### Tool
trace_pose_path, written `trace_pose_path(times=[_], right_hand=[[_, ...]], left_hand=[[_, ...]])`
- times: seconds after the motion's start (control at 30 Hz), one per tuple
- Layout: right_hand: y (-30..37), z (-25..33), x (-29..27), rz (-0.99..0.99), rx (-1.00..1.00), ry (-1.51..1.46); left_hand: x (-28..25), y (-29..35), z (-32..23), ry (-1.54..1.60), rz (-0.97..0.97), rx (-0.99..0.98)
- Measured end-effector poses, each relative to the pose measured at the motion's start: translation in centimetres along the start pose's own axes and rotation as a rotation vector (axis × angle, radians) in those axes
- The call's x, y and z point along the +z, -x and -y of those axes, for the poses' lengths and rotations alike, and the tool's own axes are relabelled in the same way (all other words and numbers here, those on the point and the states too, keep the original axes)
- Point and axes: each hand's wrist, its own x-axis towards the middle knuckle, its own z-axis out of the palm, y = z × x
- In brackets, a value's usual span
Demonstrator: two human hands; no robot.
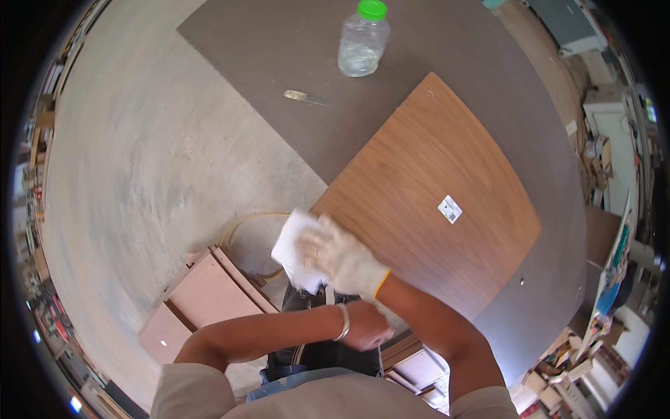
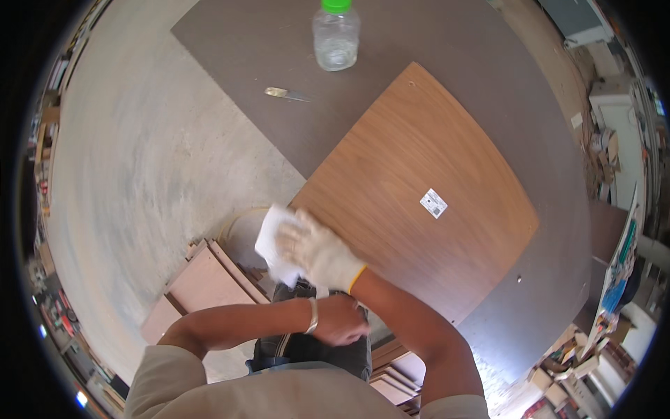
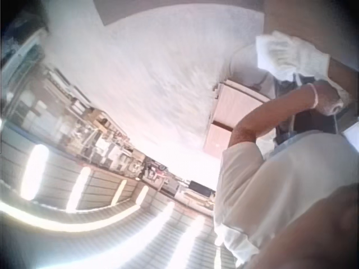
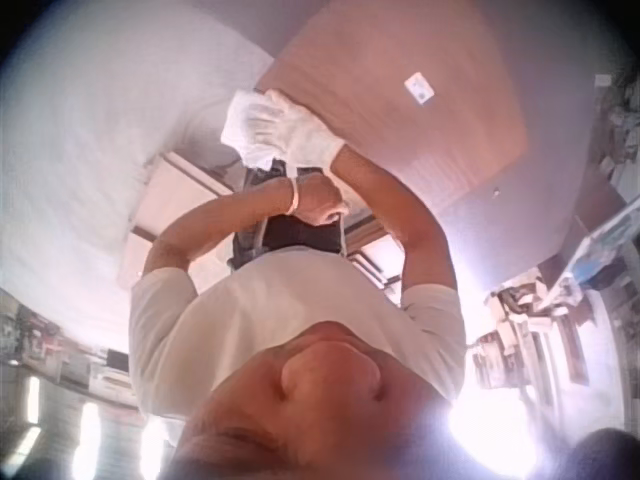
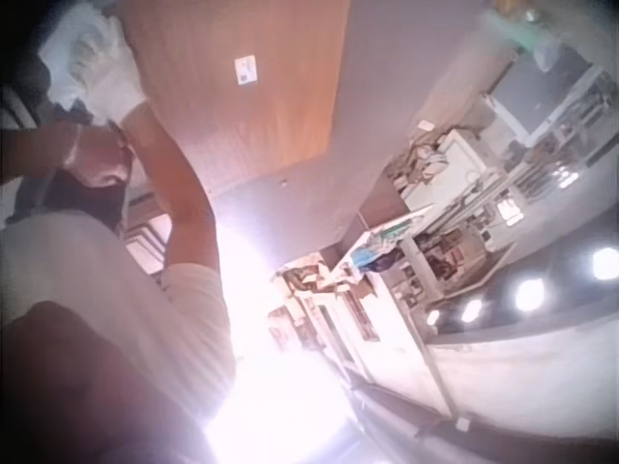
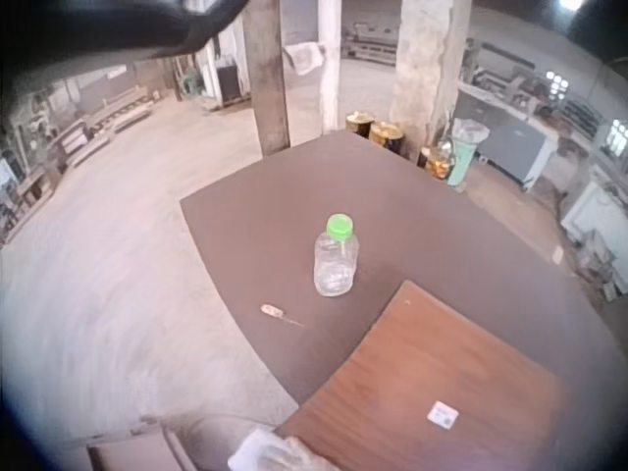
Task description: The person wipes the surface of wooden panels with a white cloth, occasionally using a small metal tool to scrape edges. They handle multiple panels one at a time, flipping them over and moving them aside after cleaning.
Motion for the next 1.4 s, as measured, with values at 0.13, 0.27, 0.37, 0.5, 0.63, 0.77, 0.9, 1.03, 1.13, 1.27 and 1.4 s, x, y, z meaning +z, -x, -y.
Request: trace_pose_path(times=[0.13, 0.27, 0.37, 0.5, 0.63, 0.77, 0.9, 1.03, 1.13, 1.27, 1.4], right_hand=[[6.7, 2.2, -1.6, 0.088, 0.05, -0.028], [22.3, 4.9, -2.0, 0.114, 0.414, -0.08], [28.8, 8.8, 0.1, -0.001, 0.668, 0.016], [21.6, 11.3, 1.6, -0.144, 0.996, -0.009], [5.1, 9.7, 3.9, -0.622, 0.916, -0.301], [-4.1, 8.6, 7.5, -1.01, 0.791, -0.228], [10.5, 9.3, 5.5, -0.892, 0.784, -0.282], [29.5, 13.3, 11.5, -0.777, 1.256, -0.081], [39.6, 17.3, 6.2, -0.658, 1.955, 0.003], [42.9, 20.9, 11.3, -1.479, 2.144, -0.269], [27.1, 18.0, 10.5, -1.281, 1.869, -0.132]], left_hand=[[-8.8, 5.5, -1.0, 0.316, -0.01, -0.076], [-14.6, 6.7, 7.6, -0.269, -0.753, -0.144], [-17.3, 5.2, 9.9, -0.596, -0.607, -0.213], [-15.9, 2.2, 12.3, -0.611, -0.434, -0.265], [-15.2, 1.3, 11.8, -0.678, -0.377, -0.293], [-15.5, 2.1, 13.4, -0.724, -0.336, -0.234], [-15.3, 2.9, 14.5, -0.839, -0.335, -0.225], [-14.7, 1.8, 14.2, -0.925, -0.333, -0.169], [-15.0, 1.9, 14.4, -0.955, -0.348, -0.168], [-14.3, 1.4, 13.9, -0.94, -0.397, -0.202], [-9.4, -1.7, 10.3, -0.91, -0.334, -0.111]])
